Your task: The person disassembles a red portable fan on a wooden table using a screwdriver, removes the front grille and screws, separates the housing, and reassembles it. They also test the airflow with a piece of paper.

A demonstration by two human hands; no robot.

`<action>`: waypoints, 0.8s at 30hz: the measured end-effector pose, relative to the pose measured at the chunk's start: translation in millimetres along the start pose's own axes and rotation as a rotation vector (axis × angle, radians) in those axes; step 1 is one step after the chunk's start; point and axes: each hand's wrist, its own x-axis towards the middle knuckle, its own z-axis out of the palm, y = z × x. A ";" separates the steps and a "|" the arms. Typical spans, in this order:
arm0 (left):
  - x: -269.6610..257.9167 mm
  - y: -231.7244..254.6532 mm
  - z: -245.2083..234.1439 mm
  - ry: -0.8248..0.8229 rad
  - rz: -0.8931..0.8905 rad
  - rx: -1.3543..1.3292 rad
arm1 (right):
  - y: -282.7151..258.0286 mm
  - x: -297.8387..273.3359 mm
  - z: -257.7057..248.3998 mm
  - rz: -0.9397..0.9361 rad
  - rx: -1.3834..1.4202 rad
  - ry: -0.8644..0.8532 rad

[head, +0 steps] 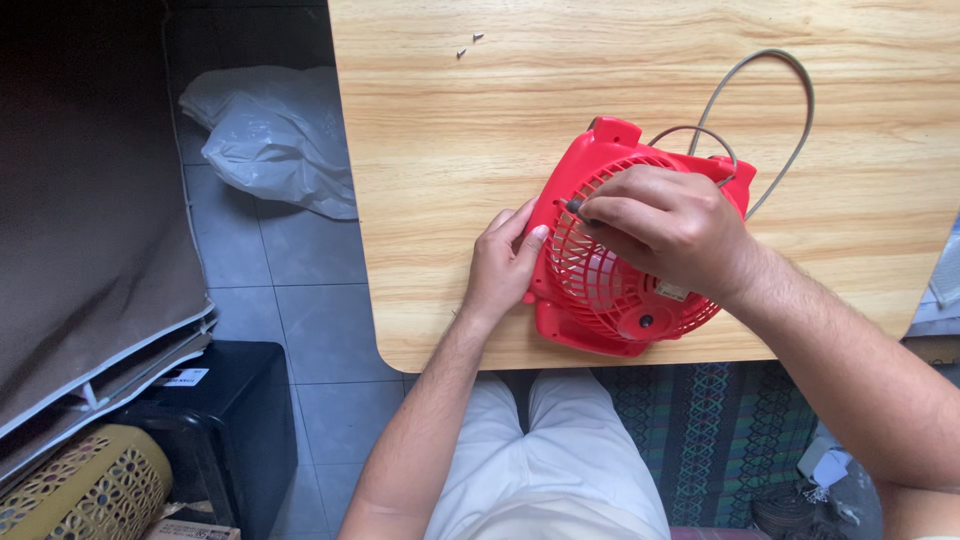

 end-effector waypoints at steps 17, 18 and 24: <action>-0.6 1.4 1.4 0.012 -0.025 0.003 | 6.2 -2.3 9.2 -0.022 -0.020 -0.005; -0.3 0.9 1.4 0.014 -0.018 0.012 | 6.9 -2.1 9.4 -0.025 -0.031 -0.008; -0.3 1.8 -0.8 -0.015 -0.035 -0.024 | 9.0 2.0 13.0 -0.102 -0.048 -0.072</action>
